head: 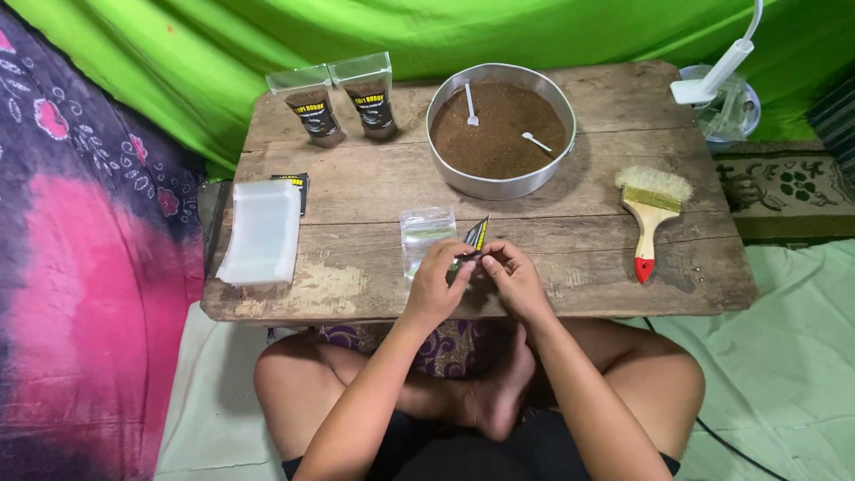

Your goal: Preparing and sorting small plastic bags and inserting labels into them for coffee packaging.

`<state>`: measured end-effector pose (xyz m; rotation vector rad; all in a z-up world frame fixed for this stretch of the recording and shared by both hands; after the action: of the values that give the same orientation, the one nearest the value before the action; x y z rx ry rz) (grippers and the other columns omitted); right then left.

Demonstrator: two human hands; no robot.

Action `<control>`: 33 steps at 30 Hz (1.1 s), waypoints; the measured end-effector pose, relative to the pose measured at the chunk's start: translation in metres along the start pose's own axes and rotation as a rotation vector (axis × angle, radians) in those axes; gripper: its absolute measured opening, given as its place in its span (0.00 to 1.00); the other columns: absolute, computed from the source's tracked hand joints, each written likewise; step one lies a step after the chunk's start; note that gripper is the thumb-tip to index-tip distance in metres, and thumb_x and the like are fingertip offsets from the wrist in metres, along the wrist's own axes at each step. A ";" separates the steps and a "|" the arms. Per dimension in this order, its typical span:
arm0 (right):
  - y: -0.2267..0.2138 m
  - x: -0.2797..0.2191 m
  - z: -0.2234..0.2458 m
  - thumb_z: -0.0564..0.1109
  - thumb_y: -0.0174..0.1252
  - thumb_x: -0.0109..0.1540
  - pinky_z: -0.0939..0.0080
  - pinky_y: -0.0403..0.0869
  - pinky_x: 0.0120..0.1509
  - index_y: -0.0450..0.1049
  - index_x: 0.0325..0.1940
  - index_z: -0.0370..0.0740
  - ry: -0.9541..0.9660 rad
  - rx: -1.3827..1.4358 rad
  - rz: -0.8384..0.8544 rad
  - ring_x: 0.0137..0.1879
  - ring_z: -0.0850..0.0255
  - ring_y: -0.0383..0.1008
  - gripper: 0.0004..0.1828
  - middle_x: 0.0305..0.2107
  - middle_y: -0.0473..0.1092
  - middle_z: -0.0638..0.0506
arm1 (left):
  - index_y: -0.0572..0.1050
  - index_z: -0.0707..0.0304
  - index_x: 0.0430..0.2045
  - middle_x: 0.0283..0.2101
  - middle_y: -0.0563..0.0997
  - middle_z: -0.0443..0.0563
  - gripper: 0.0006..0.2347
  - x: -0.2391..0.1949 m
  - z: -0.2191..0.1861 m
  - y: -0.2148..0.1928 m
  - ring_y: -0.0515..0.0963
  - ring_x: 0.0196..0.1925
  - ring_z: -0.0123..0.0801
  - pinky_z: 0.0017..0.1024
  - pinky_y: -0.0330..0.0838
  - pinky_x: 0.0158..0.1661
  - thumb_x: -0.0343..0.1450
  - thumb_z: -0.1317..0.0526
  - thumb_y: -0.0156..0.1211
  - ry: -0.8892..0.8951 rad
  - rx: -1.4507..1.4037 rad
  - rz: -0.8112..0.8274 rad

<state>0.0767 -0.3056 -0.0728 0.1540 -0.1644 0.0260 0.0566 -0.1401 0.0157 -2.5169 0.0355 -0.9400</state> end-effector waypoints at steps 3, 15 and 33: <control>-0.005 -0.001 -0.005 0.42 0.58 0.69 0.66 0.72 0.46 0.77 0.47 0.37 -0.031 -0.093 0.021 0.41 0.67 0.69 0.07 0.34 0.73 0.52 | 0.78 0.53 0.39 0.41 0.79 0.47 0.04 -0.008 0.016 0.005 0.82 0.46 0.43 0.36 0.76 0.50 0.74 0.60 0.60 -0.023 -0.027 -0.015; -0.005 -0.001 -0.012 0.41 0.61 0.67 0.69 0.71 0.44 0.73 0.42 0.37 -0.071 -0.123 0.044 0.38 0.67 0.69 0.05 0.31 0.67 0.53 | 0.79 0.53 0.37 0.40 0.80 0.46 0.05 -0.015 0.021 0.005 0.83 0.45 0.42 0.37 0.78 0.47 0.70 0.65 0.65 -0.096 -0.133 0.041; 0.015 -0.009 0.024 0.34 0.60 0.65 0.68 0.72 0.36 0.76 0.37 0.37 -0.191 -0.191 0.055 0.34 0.69 0.67 0.03 0.30 0.68 0.51 | 0.76 0.41 0.30 0.30 0.78 0.34 0.02 0.027 -0.008 -0.022 0.77 0.43 0.32 0.42 0.56 0.50 0.70 0.53 0.63 -0.041 0.319 0.063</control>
<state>0.0631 -0.2944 -0.0488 -0.0389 -0.3601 0.0502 0.0690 -0.1281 0.0468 -2.2264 -0.0441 -0.7989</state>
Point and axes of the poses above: each hand's wrist, its own x-axis towards the middle knuckle, its own y-axis out of the palm, z = x × y, the point moved 5 cm from there along x, towards the middle knuckle
